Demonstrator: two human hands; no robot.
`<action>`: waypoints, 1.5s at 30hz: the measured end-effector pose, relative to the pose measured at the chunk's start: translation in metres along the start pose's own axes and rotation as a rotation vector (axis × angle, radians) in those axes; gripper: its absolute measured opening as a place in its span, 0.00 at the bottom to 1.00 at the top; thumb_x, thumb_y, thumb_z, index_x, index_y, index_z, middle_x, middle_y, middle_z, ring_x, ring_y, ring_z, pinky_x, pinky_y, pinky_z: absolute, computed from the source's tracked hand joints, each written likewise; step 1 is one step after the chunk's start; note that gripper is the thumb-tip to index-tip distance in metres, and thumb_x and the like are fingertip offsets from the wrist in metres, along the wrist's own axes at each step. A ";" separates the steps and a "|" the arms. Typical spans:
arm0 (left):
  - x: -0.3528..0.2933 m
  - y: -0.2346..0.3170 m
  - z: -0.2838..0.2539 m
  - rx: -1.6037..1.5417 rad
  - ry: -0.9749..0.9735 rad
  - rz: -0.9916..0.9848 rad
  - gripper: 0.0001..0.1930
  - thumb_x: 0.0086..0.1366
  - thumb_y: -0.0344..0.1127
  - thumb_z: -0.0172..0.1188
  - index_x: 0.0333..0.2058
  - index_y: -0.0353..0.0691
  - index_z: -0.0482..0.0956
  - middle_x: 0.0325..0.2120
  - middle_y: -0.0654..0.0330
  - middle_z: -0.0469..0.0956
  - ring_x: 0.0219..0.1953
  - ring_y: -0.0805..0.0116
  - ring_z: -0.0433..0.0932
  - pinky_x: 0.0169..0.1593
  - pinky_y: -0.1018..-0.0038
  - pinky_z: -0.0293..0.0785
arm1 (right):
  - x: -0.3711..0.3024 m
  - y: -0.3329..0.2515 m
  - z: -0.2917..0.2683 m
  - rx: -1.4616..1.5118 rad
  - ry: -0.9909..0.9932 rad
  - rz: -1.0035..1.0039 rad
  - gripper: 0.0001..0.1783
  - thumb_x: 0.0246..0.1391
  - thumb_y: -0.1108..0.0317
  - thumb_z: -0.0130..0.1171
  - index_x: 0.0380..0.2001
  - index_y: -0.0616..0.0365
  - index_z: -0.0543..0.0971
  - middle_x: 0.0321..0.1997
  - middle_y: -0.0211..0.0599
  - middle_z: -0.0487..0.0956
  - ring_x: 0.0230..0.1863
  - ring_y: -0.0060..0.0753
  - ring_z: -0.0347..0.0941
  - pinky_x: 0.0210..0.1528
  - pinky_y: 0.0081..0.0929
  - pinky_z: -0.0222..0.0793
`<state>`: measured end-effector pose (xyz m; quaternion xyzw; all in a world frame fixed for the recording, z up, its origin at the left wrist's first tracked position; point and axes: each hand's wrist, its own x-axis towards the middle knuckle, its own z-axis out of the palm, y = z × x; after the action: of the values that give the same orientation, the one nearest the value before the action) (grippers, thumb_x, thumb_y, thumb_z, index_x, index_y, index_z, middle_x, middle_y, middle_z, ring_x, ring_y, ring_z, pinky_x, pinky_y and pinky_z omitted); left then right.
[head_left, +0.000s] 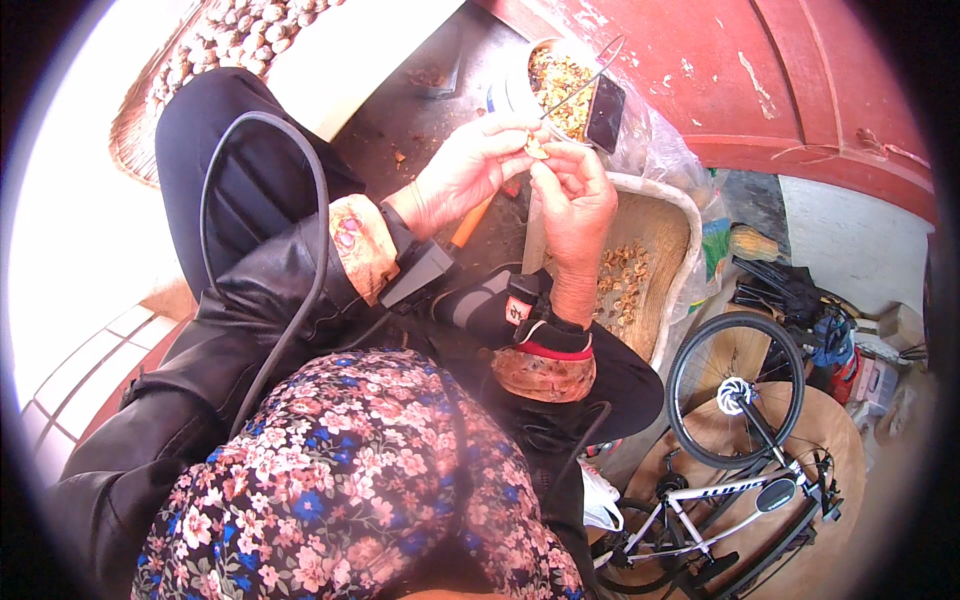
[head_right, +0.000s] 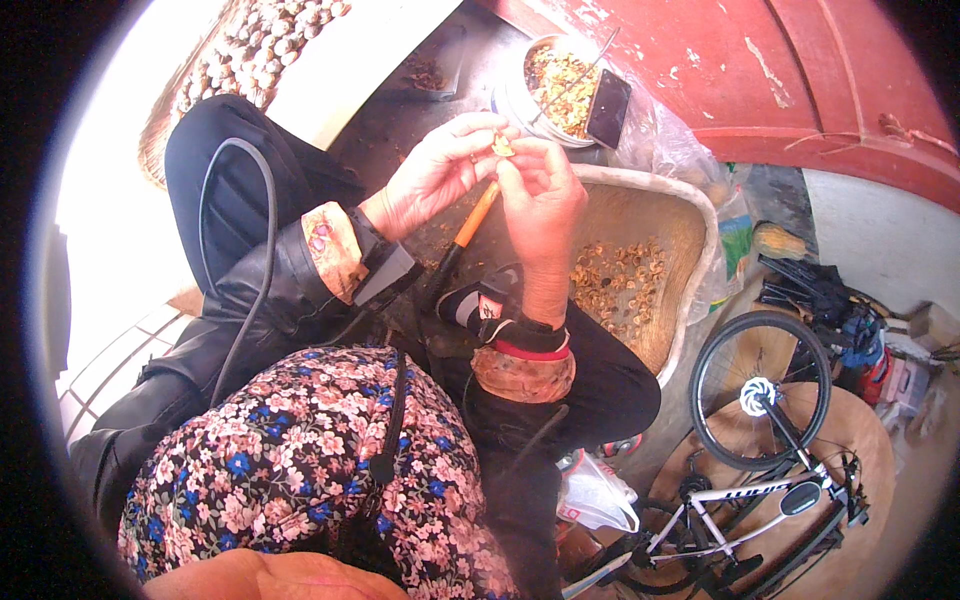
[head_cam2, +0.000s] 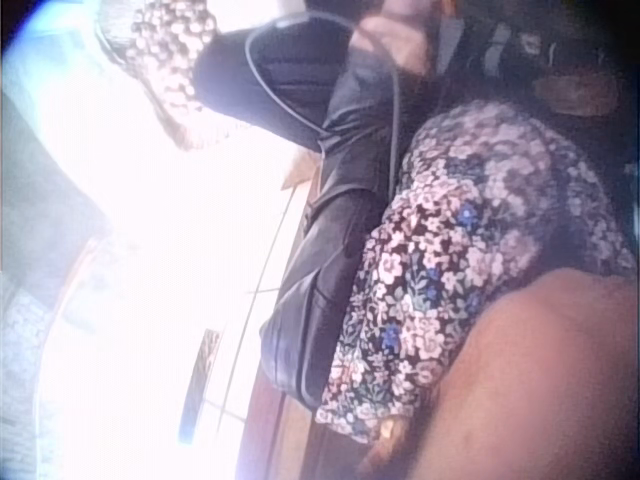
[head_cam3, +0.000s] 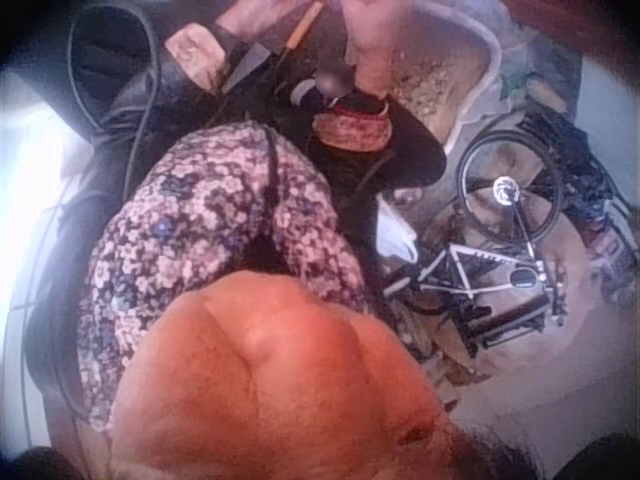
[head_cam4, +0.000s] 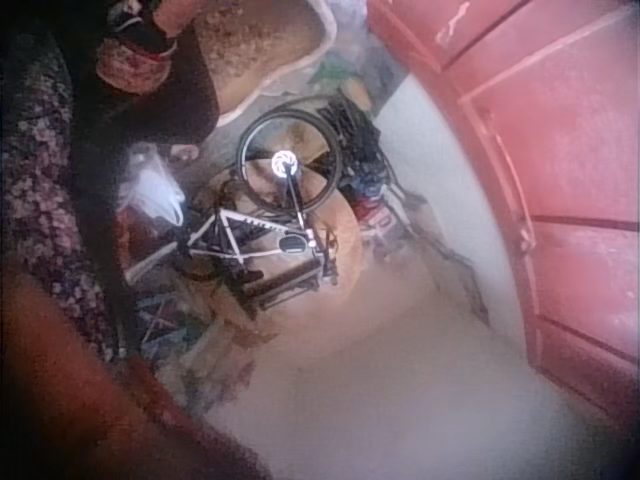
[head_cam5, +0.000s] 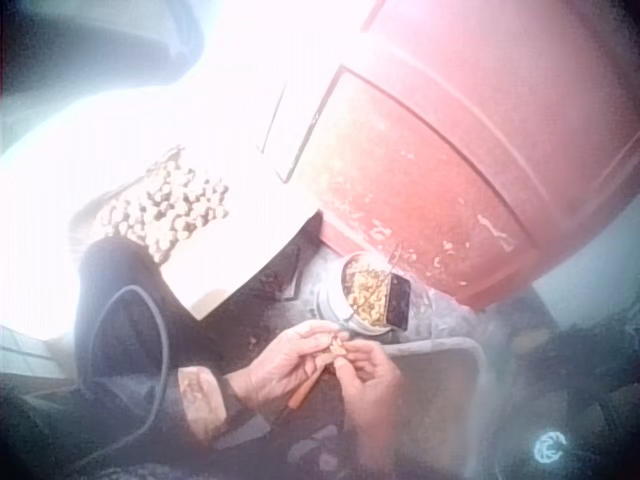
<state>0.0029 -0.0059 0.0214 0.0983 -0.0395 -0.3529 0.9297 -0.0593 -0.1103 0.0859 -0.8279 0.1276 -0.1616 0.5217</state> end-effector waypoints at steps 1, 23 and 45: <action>-0.001 0.000 0.000 0.016 0.007 0.001 0.11 0.59 0.26 0.54 0.41 0.32 0.71 0.41 0.53 0.73 0.45 0.67 0.72 0.50 0.74 0.70 | 0.000 -0.001 0.000 0.025 0.006 -0.003 0.11 0.44 0.79 0.57 0.34 0.61 0.74 0.31 0.34 0.78 0.31 0.22 0.76 0.34 0.18 0.72; -0.002 0.000 0.006 0.199 0.068 0.049 0.08 0.59 0.28 0.55 0.38 0.35 0.72 0.34 0.59 0.75 0.39 0.73 0.74 0.43 0.76 0.73 | 0.000 0.000 0.001 0.058 0.017 -0.024 0.13 0.50 0.82 0.51 0.42 0.64 0.73 0.34 0.32 0.77 0.32 0.16 0.72 0.33 0.14 0.69; -0.001 0.004 -0.005 -0.016 -0.014 -0.191 0.07 0.61 0.29 0.53 0.36 0.33 0.71 0.33 0.59 0.74 0.37 0.71 0.75 0.40 0.78 0.78 | -0.001 0.000 -0.003 -0.108 0.077 -0.013 0.05 0.43 0.75 0.60 0.28 0.61 0.77 0.23 0.32 0.78 0.25 0.21 0.75 0.29 0.19 0.70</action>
<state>0.0051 -0.0015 0.0169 0.0915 -0.0335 -0.4411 0.8922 -0.0618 -0.1126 0.0871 -0.8489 0.1507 -0.1896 0.4698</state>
